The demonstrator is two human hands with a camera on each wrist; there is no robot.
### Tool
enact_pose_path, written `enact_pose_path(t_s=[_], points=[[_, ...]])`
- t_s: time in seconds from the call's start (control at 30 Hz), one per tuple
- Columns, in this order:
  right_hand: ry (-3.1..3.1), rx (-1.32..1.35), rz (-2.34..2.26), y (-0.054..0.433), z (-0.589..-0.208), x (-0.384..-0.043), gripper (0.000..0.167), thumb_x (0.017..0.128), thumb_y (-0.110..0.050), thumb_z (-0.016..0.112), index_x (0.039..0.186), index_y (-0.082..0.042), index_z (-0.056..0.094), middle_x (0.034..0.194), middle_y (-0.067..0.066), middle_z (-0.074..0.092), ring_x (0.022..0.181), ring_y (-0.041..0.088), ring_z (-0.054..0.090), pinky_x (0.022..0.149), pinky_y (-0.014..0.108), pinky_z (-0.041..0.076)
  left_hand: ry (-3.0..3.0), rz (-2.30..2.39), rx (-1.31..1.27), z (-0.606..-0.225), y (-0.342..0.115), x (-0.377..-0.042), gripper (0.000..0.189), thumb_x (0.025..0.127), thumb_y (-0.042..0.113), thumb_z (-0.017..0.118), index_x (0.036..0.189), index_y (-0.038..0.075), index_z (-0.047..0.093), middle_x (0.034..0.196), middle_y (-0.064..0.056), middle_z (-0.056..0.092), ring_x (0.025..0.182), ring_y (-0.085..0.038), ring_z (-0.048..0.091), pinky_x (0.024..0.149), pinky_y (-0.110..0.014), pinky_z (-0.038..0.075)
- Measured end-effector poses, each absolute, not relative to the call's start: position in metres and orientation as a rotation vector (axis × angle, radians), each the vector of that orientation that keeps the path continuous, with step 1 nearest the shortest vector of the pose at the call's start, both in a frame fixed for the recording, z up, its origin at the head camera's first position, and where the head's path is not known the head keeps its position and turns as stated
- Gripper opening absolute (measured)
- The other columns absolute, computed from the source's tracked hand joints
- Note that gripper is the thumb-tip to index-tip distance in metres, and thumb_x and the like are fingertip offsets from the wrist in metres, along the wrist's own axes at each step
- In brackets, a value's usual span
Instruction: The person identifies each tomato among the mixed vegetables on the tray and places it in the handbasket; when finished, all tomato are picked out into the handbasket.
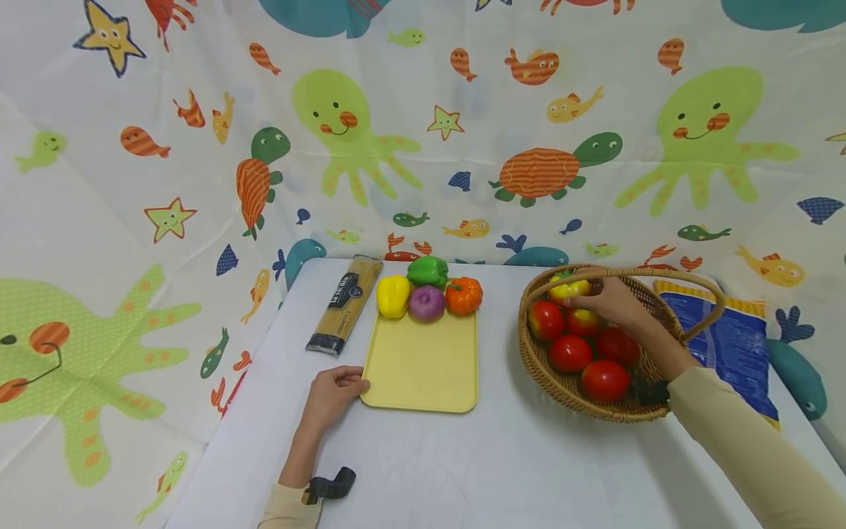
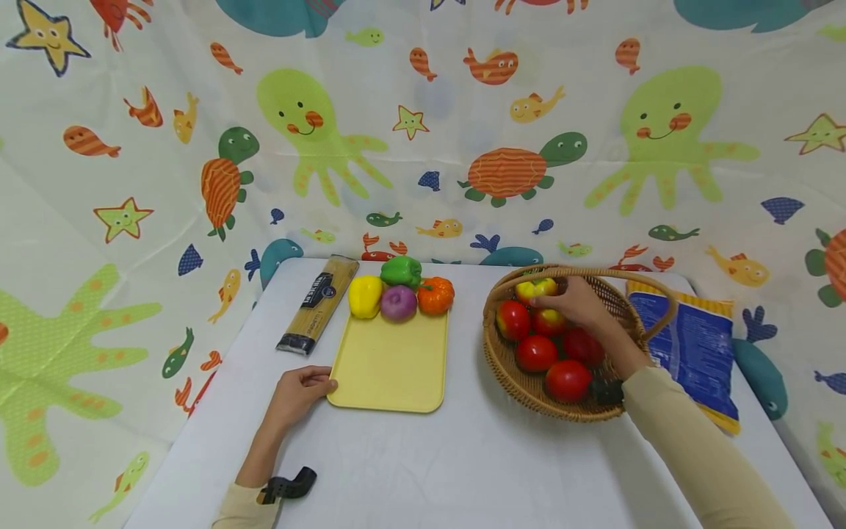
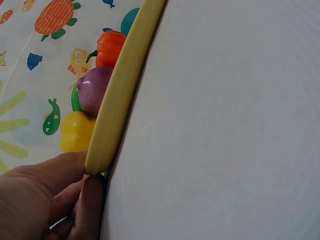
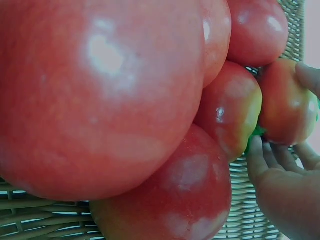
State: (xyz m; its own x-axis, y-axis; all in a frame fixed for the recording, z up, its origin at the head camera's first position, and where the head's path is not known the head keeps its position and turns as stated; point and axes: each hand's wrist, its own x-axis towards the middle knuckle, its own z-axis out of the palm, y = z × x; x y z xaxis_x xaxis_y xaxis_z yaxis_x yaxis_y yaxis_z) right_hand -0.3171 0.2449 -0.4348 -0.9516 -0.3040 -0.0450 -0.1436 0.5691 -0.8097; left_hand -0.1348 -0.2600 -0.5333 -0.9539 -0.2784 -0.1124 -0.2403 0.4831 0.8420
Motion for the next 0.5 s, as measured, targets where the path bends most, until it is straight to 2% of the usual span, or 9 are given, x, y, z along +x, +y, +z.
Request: enact_pose_path(t_s=[0.37,0.5], points=[[2.599,-0.451,-1.327,0.246,-0.429,-0.315,0.088,0.086,-0.033,0.078,0.153,-0.007,0.028,0.147,0.021,0.034,0.127,0.04,0.039,0.107,0.061,0.031,-2.68,-1.506,0.46,-0.532,-0.259,-0.134,0.033,0.082,0.018,0.08,0.11,0.002,0.073,0.086,-0.001,0.07,0.077,-0.016,0.066,0.069,-0.028,0.052],[2.606,-0.433,-1.276,0.245,-0.421,-0.31,0.085,0.088,-0.038,0.076,0.152,-0.006,0.03,0.147,0.023,0.036,0.128,0.041,0.039,0.106,0.06,0.032,-2.715,-1.487,0.425,-0.528,-0.26,-0.133,0.033,0.083,0.018,0.079,0.111,0.001,0.072,0.088,-0.001,0.07,0.078,-0.015,0.066,0.071,-0.029,0.052]])
